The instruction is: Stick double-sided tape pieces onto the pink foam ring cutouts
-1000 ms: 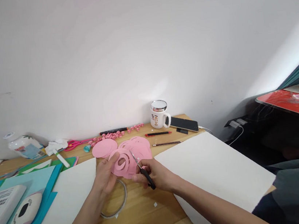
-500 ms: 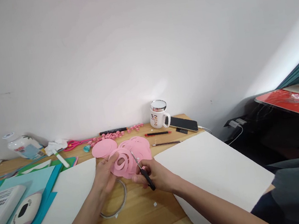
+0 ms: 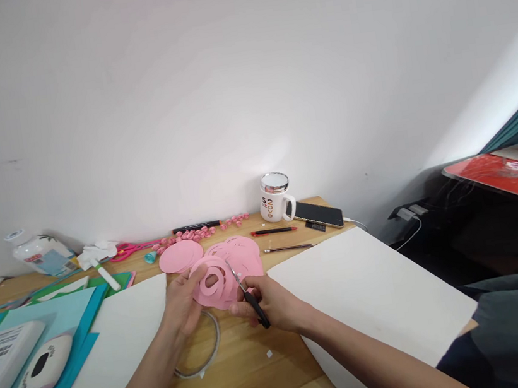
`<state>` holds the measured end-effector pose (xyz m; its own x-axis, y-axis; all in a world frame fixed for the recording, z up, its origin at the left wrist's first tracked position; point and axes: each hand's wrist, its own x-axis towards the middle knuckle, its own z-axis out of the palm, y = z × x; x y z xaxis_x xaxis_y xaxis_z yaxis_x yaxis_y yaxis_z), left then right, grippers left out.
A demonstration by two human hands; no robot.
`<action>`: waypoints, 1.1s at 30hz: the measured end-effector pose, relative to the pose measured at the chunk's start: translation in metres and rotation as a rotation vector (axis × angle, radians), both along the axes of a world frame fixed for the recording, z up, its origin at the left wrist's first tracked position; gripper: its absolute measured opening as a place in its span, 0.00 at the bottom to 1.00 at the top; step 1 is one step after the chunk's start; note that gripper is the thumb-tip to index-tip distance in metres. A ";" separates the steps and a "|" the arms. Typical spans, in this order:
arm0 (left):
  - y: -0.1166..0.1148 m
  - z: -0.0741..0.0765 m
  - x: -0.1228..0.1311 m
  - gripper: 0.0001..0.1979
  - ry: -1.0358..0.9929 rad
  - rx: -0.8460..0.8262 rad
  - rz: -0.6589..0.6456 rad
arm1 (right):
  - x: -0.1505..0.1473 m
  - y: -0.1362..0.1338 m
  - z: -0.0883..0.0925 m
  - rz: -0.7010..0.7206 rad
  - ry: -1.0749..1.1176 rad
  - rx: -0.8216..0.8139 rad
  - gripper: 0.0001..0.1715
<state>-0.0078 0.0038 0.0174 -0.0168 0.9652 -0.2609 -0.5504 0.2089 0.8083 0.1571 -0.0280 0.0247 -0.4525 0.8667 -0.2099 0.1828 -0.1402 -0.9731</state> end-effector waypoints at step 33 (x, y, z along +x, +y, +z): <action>-0.003 -0.003 0.000 0.19 0.029 0.105 -0.170 | 0.086 0.033 0.026 -0.018 -1.065 0.424 0.20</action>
<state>-0.0076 0.0006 0.0145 0.1426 0.9767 -0.1601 -0.4909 0.2103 0.8454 0.2429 0.0050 0.0505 -0.2075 0.9637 -0.1683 0.9432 0.1514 -0.2956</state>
